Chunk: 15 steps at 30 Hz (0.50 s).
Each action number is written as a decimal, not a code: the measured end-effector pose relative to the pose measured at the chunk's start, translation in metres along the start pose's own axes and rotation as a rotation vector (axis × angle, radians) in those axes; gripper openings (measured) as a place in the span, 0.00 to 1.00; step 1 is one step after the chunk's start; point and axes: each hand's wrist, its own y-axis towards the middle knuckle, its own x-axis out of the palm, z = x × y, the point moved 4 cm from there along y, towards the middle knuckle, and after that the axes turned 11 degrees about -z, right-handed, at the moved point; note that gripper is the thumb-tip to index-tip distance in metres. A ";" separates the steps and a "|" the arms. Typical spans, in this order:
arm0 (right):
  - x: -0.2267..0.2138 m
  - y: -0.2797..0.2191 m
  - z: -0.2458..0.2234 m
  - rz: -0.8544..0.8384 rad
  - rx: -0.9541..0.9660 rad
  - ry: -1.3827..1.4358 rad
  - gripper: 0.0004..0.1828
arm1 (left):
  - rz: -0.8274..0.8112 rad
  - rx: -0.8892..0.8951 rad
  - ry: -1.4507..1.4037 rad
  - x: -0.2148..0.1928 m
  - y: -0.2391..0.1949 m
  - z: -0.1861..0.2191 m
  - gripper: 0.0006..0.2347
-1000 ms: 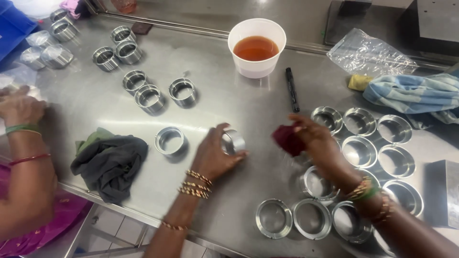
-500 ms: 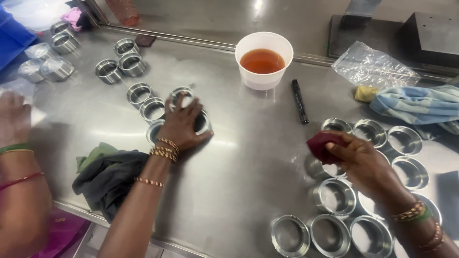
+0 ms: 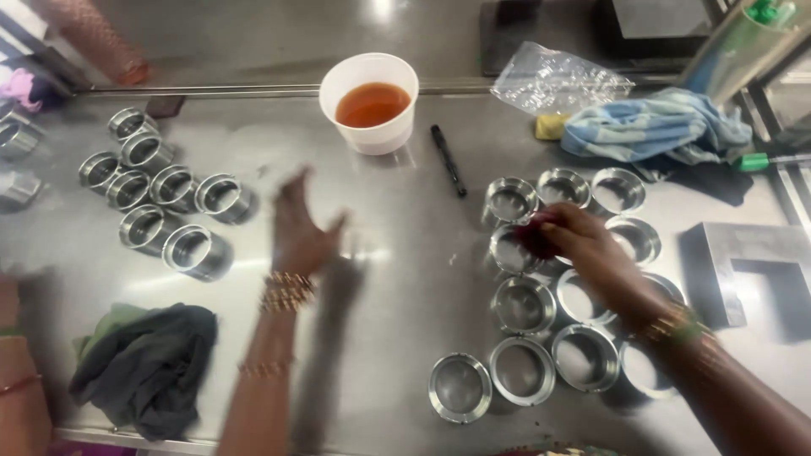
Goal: Arranging, marking, and cleaning metal ring components on a metal workbench.
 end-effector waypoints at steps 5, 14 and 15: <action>0.063 0.047 0.008 -0.113 0.071 -0.052 0.14 | -0.440 -0.257 -0.330 0.000 -0.045 0.122 0.42; 0.112 0.038 -0.026 -0.542 -0.214 0.184 0.10 | -0.542 -0.509 -0.161 -0.006 -0.071 0.155 0.44; 0.105 0.035 -0.036 -0.428 -0.213 0.052 0.10 | -0.421 -0.488 -0.132 -0.005 -0.074 0.150 0.40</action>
